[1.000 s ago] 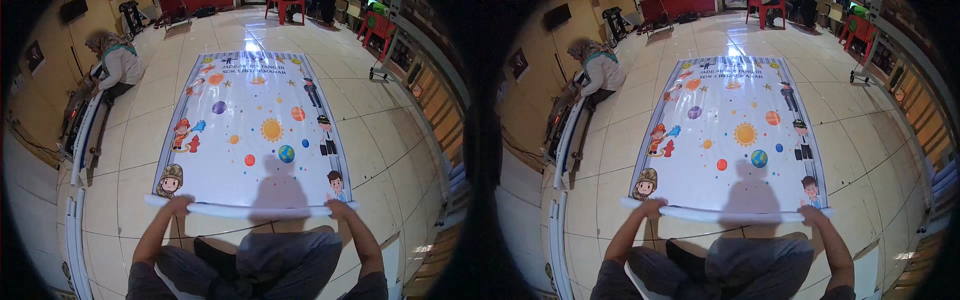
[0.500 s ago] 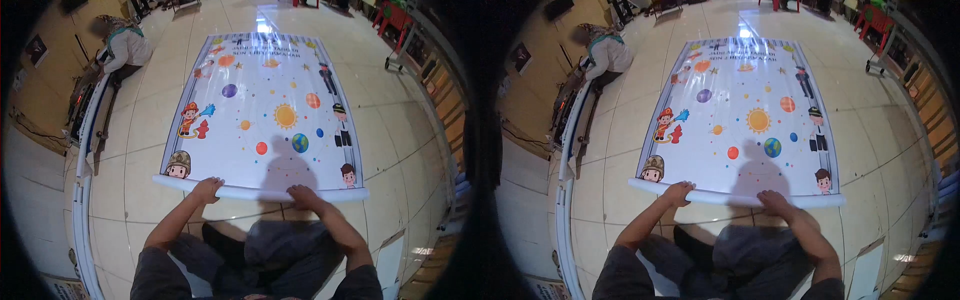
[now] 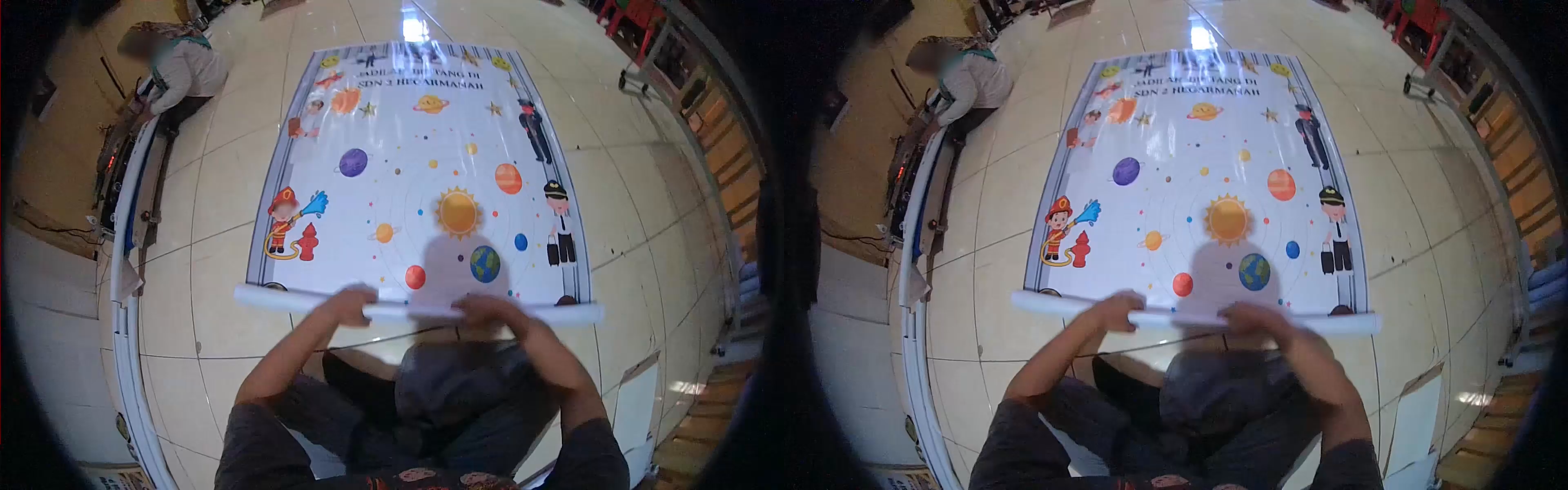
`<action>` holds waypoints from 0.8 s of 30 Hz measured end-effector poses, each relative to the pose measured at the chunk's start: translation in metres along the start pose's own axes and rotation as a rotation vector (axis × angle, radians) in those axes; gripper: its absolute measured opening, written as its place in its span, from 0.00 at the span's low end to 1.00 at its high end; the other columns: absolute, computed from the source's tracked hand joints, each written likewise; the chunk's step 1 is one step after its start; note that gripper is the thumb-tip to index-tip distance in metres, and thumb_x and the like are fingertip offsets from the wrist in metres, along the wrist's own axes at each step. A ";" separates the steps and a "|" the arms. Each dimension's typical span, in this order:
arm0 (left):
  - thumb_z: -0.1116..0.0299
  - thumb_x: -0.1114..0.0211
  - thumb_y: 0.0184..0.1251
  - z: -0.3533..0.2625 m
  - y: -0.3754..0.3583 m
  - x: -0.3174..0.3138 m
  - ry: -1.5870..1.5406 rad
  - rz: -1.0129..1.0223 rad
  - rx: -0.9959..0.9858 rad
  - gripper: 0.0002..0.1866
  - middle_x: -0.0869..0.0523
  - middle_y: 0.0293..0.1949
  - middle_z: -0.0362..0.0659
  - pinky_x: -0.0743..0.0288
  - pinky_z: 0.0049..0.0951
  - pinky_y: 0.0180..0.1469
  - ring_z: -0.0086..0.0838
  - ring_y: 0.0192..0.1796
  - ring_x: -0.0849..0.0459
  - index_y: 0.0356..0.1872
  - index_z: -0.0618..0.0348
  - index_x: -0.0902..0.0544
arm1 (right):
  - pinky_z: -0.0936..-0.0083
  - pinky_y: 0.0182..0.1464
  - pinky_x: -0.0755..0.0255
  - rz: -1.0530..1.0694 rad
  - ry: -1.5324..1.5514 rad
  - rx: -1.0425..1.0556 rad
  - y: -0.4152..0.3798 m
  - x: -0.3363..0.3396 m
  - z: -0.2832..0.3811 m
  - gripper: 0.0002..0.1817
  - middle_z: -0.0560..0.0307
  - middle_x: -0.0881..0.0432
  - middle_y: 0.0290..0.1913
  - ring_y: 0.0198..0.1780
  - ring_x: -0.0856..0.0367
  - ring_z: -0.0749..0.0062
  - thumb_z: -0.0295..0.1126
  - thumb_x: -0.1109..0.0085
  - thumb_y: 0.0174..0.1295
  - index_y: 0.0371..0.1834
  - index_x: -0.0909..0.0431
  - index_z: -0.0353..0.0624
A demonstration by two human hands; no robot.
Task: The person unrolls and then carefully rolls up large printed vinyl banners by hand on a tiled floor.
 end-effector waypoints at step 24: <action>0.58 0.20 0.34 0.055 0.073 0.093 0.032 0.106 -0.167 0.41 0.20 0.49 0.57 0.28 0.37 0.58 0.48 0.52 0.21 0.55 0.65 0.25 | 0.55 0.53 0.30 0.040 -0.116 0.140 0.066 0.095 -0.024 0.24 0.42 0.23 0.49 0.53 0.24 0.51 0.36 0.37 0.50 0.50 0.27 0.37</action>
Point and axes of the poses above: each hand's wrist, its own y-axis towards the middle knuckle, its own x-axis out of the back of the hand, z = x × y, the point moved 2 cm from there along y, towards the middle knuckle
